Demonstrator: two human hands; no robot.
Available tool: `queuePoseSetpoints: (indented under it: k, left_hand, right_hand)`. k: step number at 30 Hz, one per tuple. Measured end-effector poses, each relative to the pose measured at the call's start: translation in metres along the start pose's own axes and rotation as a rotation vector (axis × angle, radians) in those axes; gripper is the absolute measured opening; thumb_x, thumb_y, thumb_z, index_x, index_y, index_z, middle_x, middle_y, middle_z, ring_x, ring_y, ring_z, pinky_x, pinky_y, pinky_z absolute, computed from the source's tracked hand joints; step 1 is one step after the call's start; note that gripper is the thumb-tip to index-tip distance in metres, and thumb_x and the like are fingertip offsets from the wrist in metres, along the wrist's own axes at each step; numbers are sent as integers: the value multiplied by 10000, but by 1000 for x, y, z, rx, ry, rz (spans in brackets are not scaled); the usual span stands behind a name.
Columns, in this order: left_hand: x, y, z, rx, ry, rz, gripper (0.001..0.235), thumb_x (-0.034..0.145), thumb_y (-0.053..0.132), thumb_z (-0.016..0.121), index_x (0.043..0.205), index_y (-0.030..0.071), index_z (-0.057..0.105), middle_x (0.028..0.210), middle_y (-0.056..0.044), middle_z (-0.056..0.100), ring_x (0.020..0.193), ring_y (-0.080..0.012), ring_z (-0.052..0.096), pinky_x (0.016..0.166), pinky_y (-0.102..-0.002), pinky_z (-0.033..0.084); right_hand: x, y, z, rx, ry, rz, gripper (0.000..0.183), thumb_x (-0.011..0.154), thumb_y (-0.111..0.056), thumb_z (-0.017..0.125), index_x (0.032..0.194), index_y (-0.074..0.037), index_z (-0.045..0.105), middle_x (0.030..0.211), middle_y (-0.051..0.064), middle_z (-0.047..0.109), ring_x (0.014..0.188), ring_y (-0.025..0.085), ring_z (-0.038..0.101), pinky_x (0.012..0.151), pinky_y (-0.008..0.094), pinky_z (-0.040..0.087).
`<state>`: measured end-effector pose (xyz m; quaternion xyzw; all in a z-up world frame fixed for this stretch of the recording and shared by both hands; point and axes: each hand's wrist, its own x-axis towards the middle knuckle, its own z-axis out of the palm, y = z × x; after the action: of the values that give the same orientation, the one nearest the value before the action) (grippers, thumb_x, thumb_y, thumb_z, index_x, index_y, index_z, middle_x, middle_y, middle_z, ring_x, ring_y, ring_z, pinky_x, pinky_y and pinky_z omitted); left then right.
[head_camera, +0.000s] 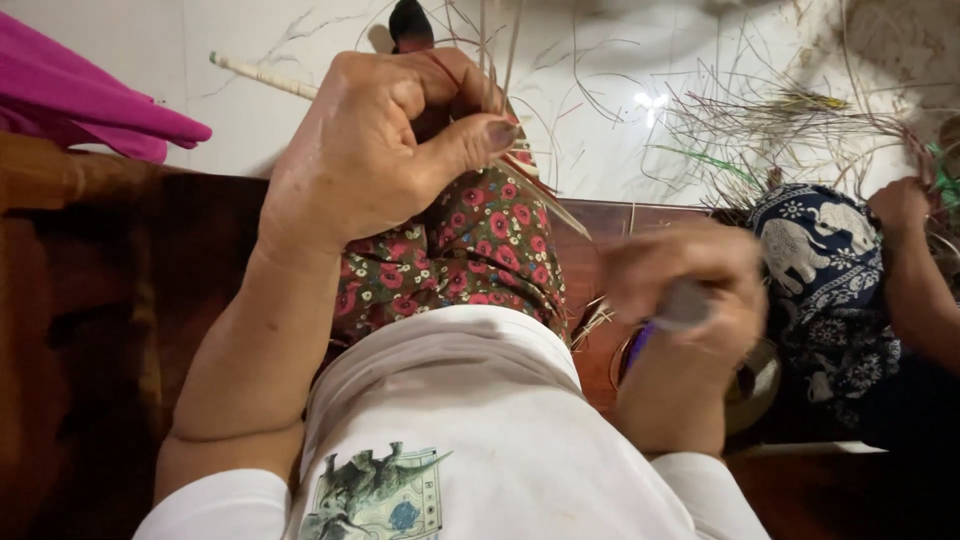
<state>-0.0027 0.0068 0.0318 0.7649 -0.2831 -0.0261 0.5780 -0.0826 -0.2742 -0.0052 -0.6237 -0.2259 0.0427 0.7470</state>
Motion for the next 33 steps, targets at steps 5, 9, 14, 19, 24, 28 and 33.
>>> queuePoseSetpoints:
  k: [5,9,14,19,24,28,33]
  left_hand:
    - [0,0,-4,0,21,39,182,1037,59,713,881,-35,702,913,-79,710,825,-162,666,707,-268,545]
    - [1,-2,-4,29,38,96,234,1081,106,675,893,-32,702,873,-75,692,801,-168,661,703,-286,527]
    - [7,-7,-4,-13,77,1,204,1060,148,717,934,-12,729,995,-55,689,888,-136,655,761,-269,554]
    - [18,8,-16,37,-72,-75,171,1019,204,736,941,64,797,855,9,680,722,-63,543,605,-242,445]
    - [26,25,-14,95,-359,-247,120,952,234,742,901,147,807,672,93,707,599,-10,529,603,-221,433]
    - [30,26,-3,141,-497,-280,138,886,271,715,867,175,813,698,71,719,638,-46,602,659,-239,467]
    - [24,19,17,121,-495,-258,154,889,261,742,804,152,808,573,63,603,511,-62,476,523,-263,376]
  right_hand:
    - [-39,1,-54,-86,-80,79,233,1003,-252,604,878,-58,634,673,17,624,510,87,539,469,218,453]
    - [-97,22,-85,-281,-61,256,185,1021,-167,553,840,-161,588,713,-57,569,571,37,481,504,192,435]
    - [-97,27,-68,-628,279,1031,370,1081,-347,573,828,-97,676,639,11,545,529,110,450,475,277,320]
    - [-66,29,-61,-638,287,831,317,1096,-328,528,960,-68,648,741,45,612,553,129,520,481,293,403]
    - [-7,5,-21,-547,248,499,270,1107,-230,530,986,-10,628,725,59,614,552,116,549,435,243,416]
    - [26,-13,3,-454,84,351,184,1019,-265,646,1053,-84,628,819,-44,558,692,66,484,603,210,392]
    - [39,-26,15,-444,-70,270,294,936,-270,748,1113,-86,602,753,-67,543,560,34,404,496,201,314]
